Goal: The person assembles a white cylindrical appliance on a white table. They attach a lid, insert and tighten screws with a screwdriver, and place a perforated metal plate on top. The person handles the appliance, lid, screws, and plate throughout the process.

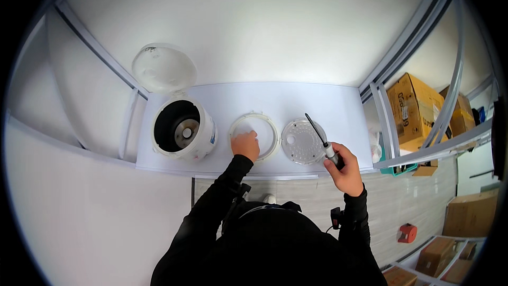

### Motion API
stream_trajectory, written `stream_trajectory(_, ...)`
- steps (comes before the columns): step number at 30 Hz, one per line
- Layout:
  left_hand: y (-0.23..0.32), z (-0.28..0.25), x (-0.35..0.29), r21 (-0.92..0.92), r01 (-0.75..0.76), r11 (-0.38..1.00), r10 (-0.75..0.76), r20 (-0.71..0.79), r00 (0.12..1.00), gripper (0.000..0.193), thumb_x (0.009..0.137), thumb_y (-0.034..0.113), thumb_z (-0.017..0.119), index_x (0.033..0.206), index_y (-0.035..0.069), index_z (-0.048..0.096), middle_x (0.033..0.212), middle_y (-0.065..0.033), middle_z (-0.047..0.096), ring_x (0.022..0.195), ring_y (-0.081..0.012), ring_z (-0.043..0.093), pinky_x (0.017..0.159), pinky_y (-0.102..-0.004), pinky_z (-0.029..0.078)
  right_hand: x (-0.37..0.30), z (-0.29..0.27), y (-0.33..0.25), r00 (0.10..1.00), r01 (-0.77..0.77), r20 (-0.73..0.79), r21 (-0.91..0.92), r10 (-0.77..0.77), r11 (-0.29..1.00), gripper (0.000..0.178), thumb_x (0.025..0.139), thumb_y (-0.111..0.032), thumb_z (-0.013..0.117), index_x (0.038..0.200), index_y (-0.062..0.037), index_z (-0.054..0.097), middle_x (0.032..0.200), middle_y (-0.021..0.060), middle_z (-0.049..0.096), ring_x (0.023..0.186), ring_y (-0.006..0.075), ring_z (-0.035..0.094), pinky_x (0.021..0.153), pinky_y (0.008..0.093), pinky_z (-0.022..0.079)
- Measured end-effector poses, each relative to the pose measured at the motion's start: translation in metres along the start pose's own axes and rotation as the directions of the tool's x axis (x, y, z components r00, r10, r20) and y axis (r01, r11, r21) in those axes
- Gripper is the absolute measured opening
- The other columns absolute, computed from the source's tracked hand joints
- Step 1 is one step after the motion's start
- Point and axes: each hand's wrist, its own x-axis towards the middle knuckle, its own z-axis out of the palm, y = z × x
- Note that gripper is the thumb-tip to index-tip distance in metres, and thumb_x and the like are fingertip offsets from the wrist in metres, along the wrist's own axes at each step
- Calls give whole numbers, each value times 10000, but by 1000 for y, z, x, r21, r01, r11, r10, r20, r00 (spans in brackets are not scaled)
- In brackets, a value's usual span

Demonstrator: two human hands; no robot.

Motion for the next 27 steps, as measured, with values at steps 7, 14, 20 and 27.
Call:
stream_trajectory(7, 16, -29, -1, -73, 52, 996, -52, 4, 999, 145, 880, 205, 724, 1010, 142, 706, 970, -82, 734, 935, -333, 675, 833, -497, 473, 9, -4, 11, 1000, 4, 29, 31, -5, 999, 402, 878, -44, 736, 1255, 26, 615, 982, 101, 671, 843, 156, 584, 794, 287, 489)
stream_trajectory(14, 30, -97, 5, -768, 19, 641, 70, 84, 994, 246, 906, 79, 706, 1150, 56, 688, 923, -75, 717, 873, -198, 724, 790, -349, 570, 22, 10, 10, 997, 67, 26, 77, -70, 995, 476, 854, -27, 745, 1307, -24, 601, 995, 78, 640, 871, 165, 575, 811, 292, 490)
stream_trajectory(20, 35, -135, 3, -991, 132, -39, 73, 129, 989, 270, 968, -26, 620, 1235, 13, 618, 1074, -63, 640, 936, -189, 692, 820, -314, 575, 31, 34, -9, 977, 141, 154, 41, -145, 989, 547, 818, 8, 762, 1335, -51, 591, 955, 71, 613, 877, 181, 586, 830, 292, 494)
stream_trajectory(27, 10, -151, -4, -973, 88, -214, 35, 82, 996, 227, 985, -36, 600, 1202, 20, 631, 1097, -75, 642, 938, -180, 662, 884, -325, 556, 39, 61, -23, 954, 195, 211, 101, -213, 976, 466, 851, -7, 764, 1303, -27, 651, 1043, 115, 700, 885, 193, 648, 813, 305, 516)
